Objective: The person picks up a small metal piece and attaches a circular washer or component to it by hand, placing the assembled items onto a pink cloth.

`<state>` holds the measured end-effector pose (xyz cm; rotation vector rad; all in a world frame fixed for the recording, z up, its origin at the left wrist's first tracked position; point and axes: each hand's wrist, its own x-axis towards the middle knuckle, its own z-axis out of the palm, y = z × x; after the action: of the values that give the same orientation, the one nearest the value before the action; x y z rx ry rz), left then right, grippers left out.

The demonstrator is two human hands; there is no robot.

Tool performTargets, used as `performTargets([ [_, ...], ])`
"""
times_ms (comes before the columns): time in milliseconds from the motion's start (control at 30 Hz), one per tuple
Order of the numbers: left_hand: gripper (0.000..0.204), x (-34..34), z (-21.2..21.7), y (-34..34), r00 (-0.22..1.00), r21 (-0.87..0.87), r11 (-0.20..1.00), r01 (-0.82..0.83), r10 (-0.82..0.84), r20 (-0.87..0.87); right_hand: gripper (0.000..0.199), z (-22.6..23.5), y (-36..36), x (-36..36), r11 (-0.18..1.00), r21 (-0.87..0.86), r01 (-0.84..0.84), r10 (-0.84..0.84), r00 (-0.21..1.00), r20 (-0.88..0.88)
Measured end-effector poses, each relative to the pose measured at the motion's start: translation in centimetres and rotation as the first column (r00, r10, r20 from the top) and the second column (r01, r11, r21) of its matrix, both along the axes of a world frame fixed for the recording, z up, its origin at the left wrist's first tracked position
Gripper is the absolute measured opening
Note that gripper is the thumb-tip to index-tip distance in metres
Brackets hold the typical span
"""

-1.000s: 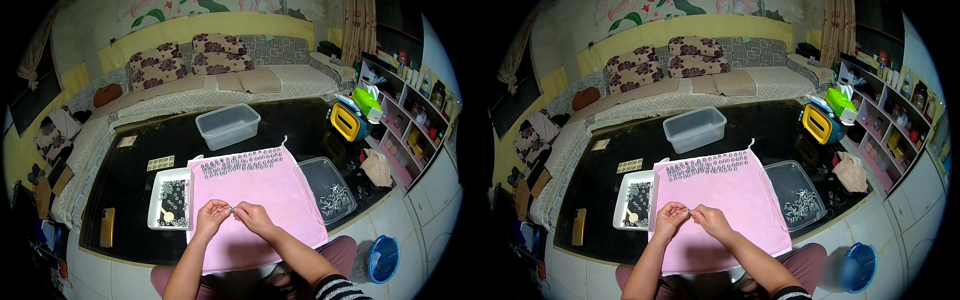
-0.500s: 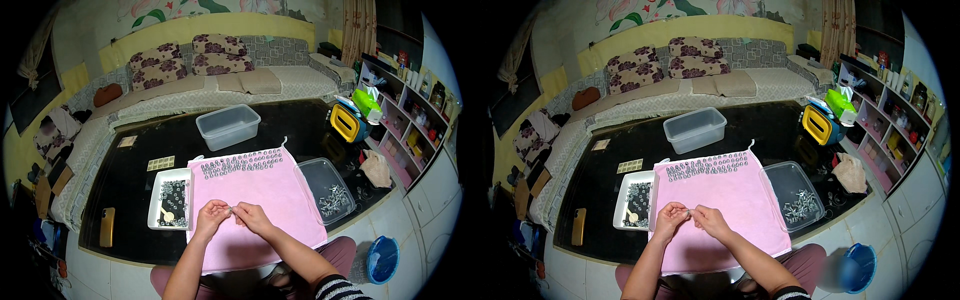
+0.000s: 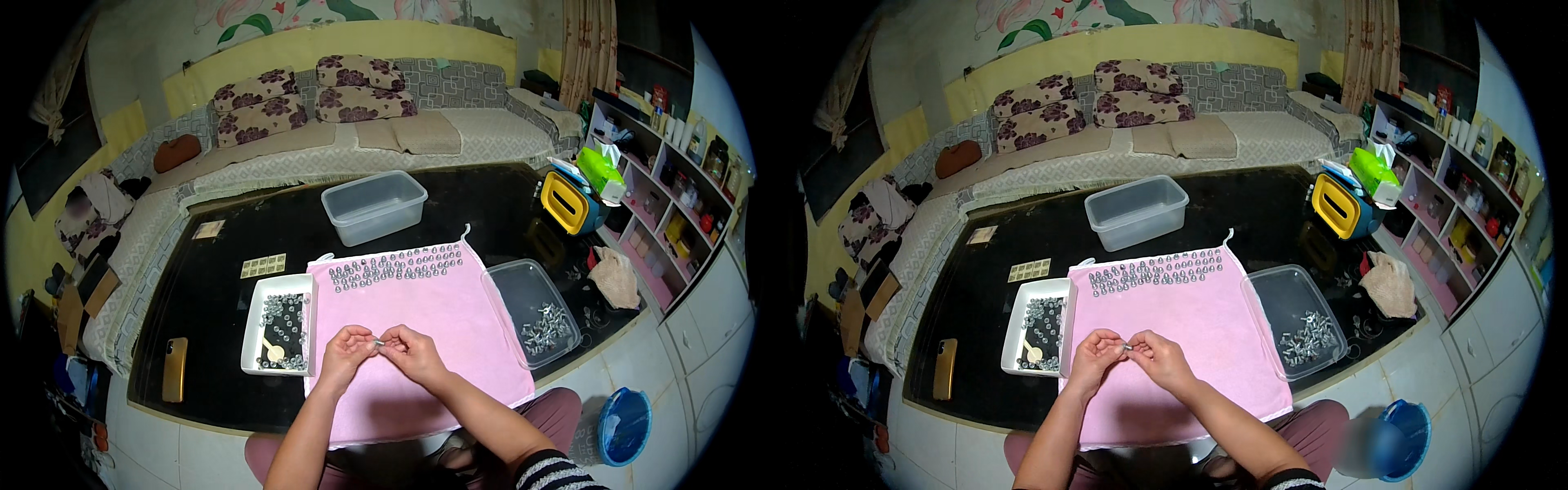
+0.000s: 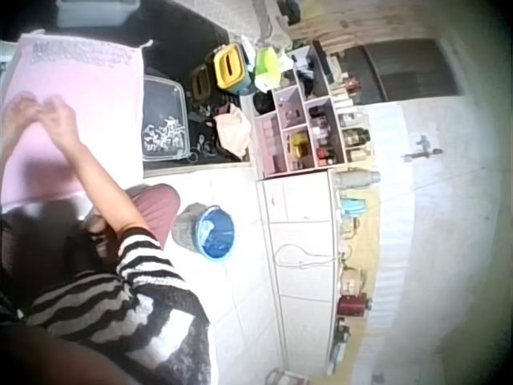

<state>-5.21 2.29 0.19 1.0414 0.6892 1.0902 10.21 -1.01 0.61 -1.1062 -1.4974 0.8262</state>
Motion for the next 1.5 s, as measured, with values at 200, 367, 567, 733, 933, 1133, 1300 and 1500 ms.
performTargets([
  [200,0.021,0.0,-0.2,0.1,1.000,0.007,1.000,0.012,-0.012,-0.001,0.016,0.0,0.1,0.3,0.995,-0.101,0.003,0.004,0.998,0.068],
  [367,0.020,0.0,-0.1,0.0,1.000,0.004,1.000,-0.002,0.002,-0.001,0.016,0.2,-0.1,0.0,1.000,0.002,0.017,-0.017,1.000,-0.007],
  [567,0.021,0.0,-0.3,0.1,1.000,0.010,1.000,-0.013,0.013,0.005,0.017,1.0,-0.4,0.1,0.999,-0.009,0.052,-0.050,0.986,0.158],
  [733,0.020,0.0,-0.2,0.1,1.000,0.005,1.000,0.008,-0.007,-0.011,0.019,0.5,-0.1,0.2,0.999,0.016,0.052,-0.054,0.981,0.184],
  [933,0.021,0.0,-0.2,0.0,1.000,-0.014,1.000,0.001,-0.001,-0.006,0.020,0.2,-0.1,-0.1,0.995,0.069,0.071,-0.078,0.992,0.100],
  [1133,0.021,0.0,0.0,-0.1,1.000,-0.023,1.000,0.005,-0.005,0.015,0.017,0.4,-0.1,0.0,0.998,-0.029,0.057,-0.054,0.994,0.094],
  [1300,0.022,-0.1,-0.4,0.1,1.000,-0.018,1.000,0.004,-0.004,-0.002,0.017,0.6,-0.3,-0.1,0.999,0.020,0.045,-0.047,0.990,0.135],
  [1500,0.022,-0.3,-0.3,0.2,1.000,-0.022,1.000,0.016,-0.016,-0.011,0.015,0.8,-0.3,0.0,0.998,0.036,0.042,-0.050,0.962,0.269],
])
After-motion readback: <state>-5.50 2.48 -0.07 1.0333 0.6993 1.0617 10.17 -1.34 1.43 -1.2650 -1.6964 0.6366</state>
